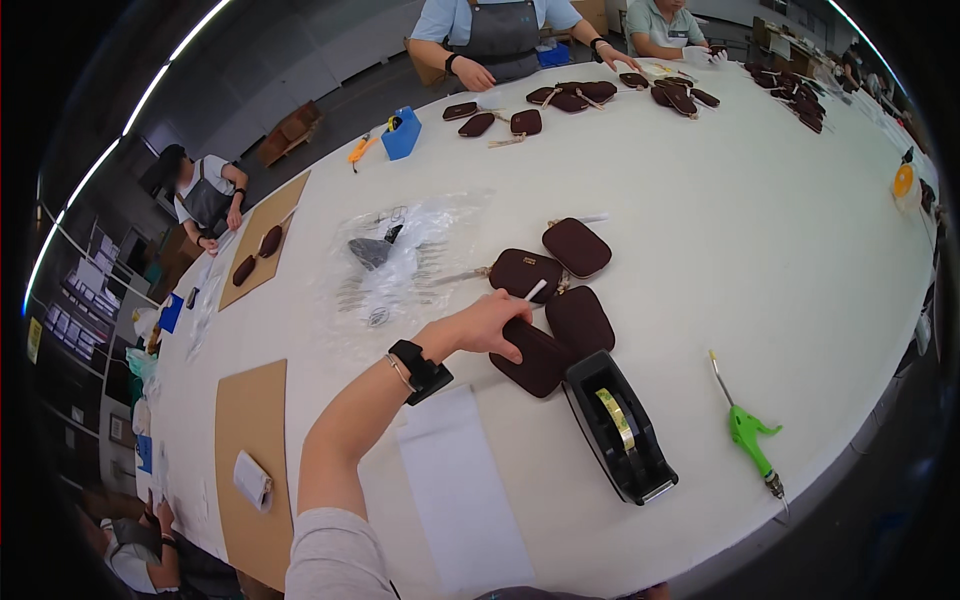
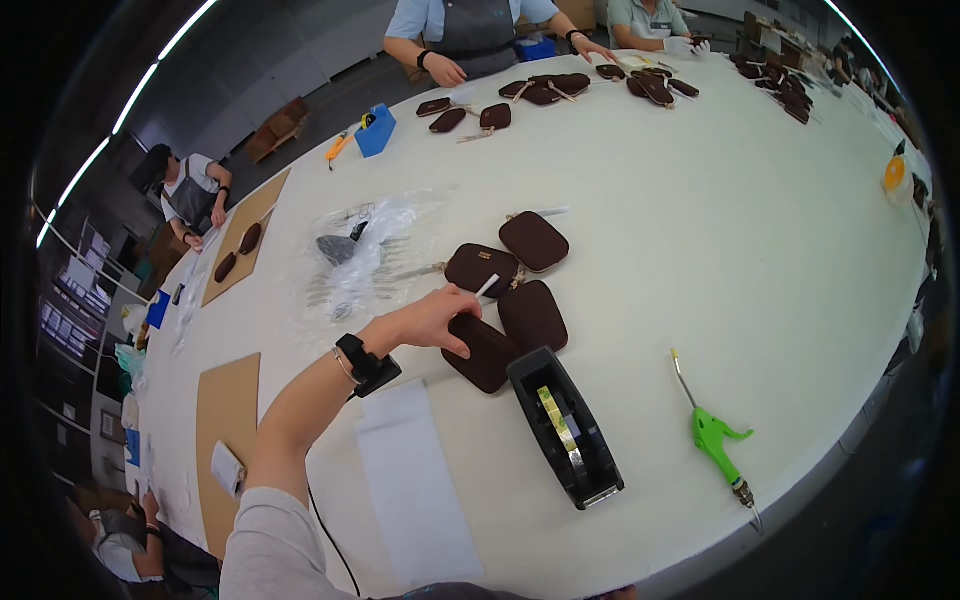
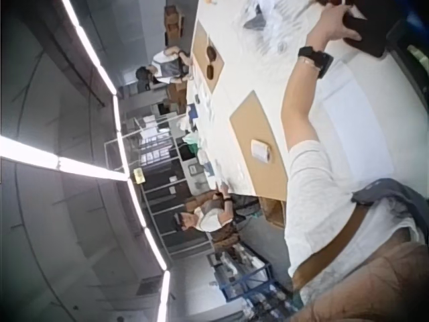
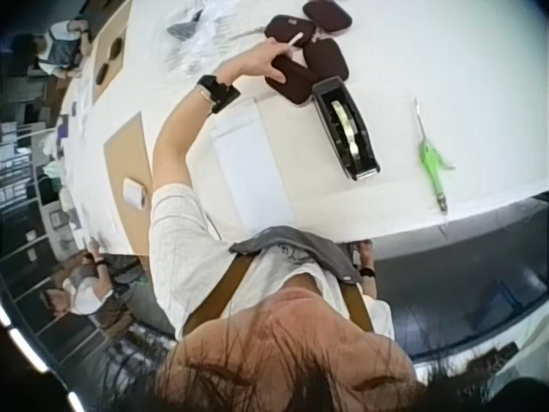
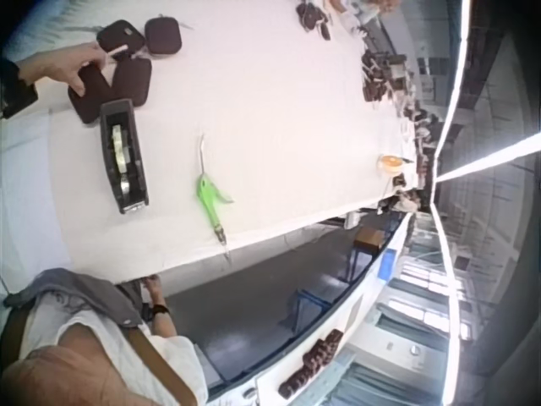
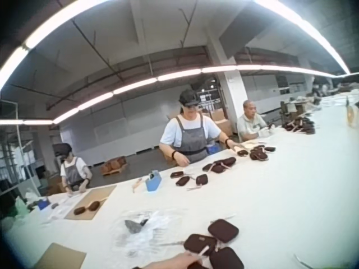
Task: The person uses a green-handled tool to work on the seams of small maroon cases, then places each case into a white paper sleeve. The person repeats this process for multiple cases on a large white table.
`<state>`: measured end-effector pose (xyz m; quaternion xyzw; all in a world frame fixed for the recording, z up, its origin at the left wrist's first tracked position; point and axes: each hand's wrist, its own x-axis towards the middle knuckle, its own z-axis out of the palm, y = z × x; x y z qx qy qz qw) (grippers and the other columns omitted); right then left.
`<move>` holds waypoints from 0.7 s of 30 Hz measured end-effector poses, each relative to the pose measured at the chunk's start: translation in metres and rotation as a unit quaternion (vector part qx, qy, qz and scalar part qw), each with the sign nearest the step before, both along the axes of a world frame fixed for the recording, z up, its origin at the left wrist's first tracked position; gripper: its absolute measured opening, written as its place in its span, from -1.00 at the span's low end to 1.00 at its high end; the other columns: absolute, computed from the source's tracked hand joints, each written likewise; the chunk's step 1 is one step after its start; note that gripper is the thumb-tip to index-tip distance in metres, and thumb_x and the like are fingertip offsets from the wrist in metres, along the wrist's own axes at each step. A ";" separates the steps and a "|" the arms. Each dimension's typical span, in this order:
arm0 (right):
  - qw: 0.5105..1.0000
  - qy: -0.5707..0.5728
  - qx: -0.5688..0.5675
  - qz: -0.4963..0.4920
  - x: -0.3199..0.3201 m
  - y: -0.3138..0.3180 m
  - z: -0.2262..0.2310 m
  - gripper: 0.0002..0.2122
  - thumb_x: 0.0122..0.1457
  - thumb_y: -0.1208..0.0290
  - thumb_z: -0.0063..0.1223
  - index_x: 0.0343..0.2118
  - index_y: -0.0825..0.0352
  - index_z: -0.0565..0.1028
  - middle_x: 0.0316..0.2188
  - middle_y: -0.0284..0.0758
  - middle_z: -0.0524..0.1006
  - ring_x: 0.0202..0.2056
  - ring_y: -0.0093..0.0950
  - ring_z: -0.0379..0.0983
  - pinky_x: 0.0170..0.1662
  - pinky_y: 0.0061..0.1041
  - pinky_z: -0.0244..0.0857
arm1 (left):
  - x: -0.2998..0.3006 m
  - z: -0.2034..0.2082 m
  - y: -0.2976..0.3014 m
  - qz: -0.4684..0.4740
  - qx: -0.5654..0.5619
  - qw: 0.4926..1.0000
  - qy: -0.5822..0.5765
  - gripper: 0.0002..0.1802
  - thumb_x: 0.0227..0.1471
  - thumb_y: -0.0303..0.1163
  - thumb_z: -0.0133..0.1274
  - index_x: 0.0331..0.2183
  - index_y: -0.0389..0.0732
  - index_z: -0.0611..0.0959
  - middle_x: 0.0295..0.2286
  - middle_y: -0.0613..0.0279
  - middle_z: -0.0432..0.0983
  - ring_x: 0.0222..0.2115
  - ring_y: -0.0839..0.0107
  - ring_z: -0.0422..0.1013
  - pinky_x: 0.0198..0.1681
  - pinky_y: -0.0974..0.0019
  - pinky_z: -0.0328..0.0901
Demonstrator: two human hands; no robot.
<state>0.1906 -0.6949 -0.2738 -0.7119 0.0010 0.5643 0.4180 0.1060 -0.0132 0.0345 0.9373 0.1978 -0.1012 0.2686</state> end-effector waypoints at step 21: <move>0.865 -0.468 0.096 -0.156 0.081 0.045 0.208 -0.87 0.16 0.63 -0.15 -0.25 0.45 0.42 -0.51 -0.34 0.45 -0.47 -0.57 0.41 -0.37 -0.59 0.32 | -0.078 0.049 -0.048 0.260 -0.519 0.767 -0.272 -0.44 -0.05 -0.34 0.14 -0.03 -0.42 0.44 -0.18 0.06 0.51 -0.20 0.29 0.50 -0.12 0.22 0.42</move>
